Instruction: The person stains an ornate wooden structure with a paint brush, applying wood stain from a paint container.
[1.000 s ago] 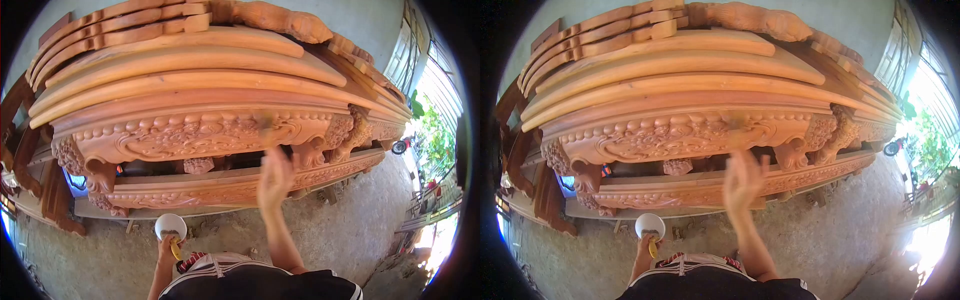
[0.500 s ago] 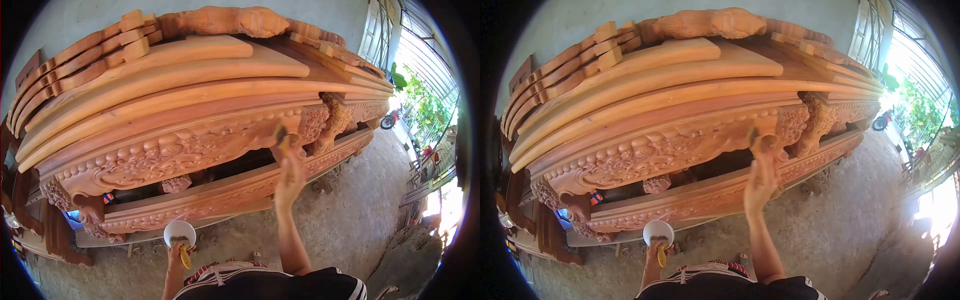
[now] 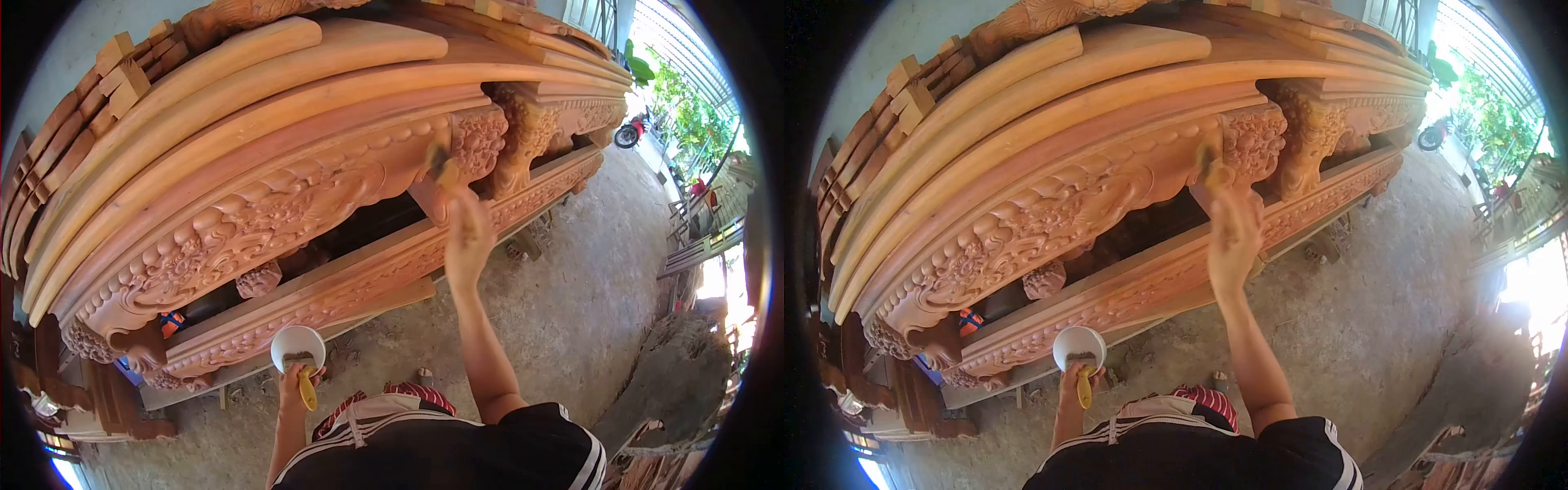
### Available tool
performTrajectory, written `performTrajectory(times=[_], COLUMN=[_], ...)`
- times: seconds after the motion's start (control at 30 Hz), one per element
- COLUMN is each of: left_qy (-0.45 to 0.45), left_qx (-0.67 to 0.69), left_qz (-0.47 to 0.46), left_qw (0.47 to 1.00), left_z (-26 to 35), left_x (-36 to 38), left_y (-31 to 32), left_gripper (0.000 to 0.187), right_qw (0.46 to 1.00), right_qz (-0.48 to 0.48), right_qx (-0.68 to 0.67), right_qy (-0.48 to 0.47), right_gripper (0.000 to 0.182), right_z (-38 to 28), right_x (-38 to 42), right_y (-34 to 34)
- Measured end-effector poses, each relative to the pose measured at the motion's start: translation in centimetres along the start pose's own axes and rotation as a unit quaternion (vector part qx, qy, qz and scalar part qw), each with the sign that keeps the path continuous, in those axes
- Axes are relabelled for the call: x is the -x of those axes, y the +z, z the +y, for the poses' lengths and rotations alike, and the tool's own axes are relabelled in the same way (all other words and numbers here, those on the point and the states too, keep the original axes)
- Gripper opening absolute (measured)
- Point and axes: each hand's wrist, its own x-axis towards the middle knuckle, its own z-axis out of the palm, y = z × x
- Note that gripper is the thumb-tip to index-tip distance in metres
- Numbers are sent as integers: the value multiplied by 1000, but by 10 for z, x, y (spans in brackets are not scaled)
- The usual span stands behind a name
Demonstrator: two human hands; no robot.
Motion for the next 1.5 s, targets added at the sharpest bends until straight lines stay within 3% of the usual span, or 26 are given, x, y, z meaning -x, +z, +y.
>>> performTrajectory(times=[0.03,0.1,0.17,0.23,0.27,0.33,0.37,0.43,0.5,0.6,0.73,0.8,0.83,0.9,0.93,1.0,1.03,1.1,1.17,1.23,1.33,1.4,1.47,1.5], left_qy=[0,-7,-20,-22,-33,-36,-43,-69,-54,-43,-34,-17,-18,-13,-42,-57,-57,-33,-18,-18,-1,8,-42,-43], left_qx=[-1,3,2,-26,-28,-14,-14,-21,-13,10,-9,-7,-8,20,-14,-15,-13,-25,-19,-4,5,4,24,20], left_qz=[6,7,13,-16,-8,-13,-7,-9,11,26,10,15,18,19,36,36,28,19,35,40,19,5,53,53], left_qw=[1000,1000,1000,999,999,999,999,997,998,999,999,1000,1000,1000,998,998,998,999,999,999,1000,1000,997,997], left_z=[-2,-7,-11,-18,-20,-23,-26,-17,-15,-11,-20,-19,-18,-21,-21,-23,-18,-12,-11,-14,-24,-30,-30,-33], left_x=[3,4,3,-5,-9,-11,-8,-10,-6,16,8,17,19,24,19,21,21,27,31,35,28,28,36,34], left_y=[8,19,22,20,18,16,17,26,34,57,41,40,38,34,29,23,24,27,31,25,3,0,7,3], left_gripper=[27,27,27,26,26,27,27,28,30,32,32,31,31,29,28,27,25,22,20,21,24,26,28,28], right_qw=[1000,983,977,996,996,989,990,970,963,998,989,966,966,992,992,960,960,915,930,952,951,981,934,944], right_qz=[-3,-177,-211,-41,-47,26,19,-186,-235,-35,-92,-225,-227,-49,-56,-241,-240,-384,-349,-279,-274,-127,-225,-243], right_qx=[-3,-3,-32,-75,-68,41,43,95,18,-11,67,-106,-107,-64,-58,-49,-51,-127,-113,-16,51,133,230,196], right_qy=[0,-43,3,4,14,-137,-132,-128,-128,-47,-93,65,69,-99,-92,-134,-134,-18,25,125,131,57,155,110], right_gripper=[18,17,17,15,15,15,15,16,16,16,16,16,16,15,15,16,16,15,15,16,17,17,15,15], right_z=[-4,-11,-6,-14,-3,18,19,15,11,12,18,-11,-12,-9,-9,-7,-9,-15,2,30,89,131,116,105], right_x=[10,25,21,-11,-23,-36,-26,-6,1,-18,-17,-5,-6,-10,0,21,31,55,57,49,61,83,107,125], right_y=[-3,-11,-21,-31,-27,-23,-26,-26,-25,-27,-25,-34,-28,-18,-19,-13,-14,-17,-13,-12,-7,4,13,21])
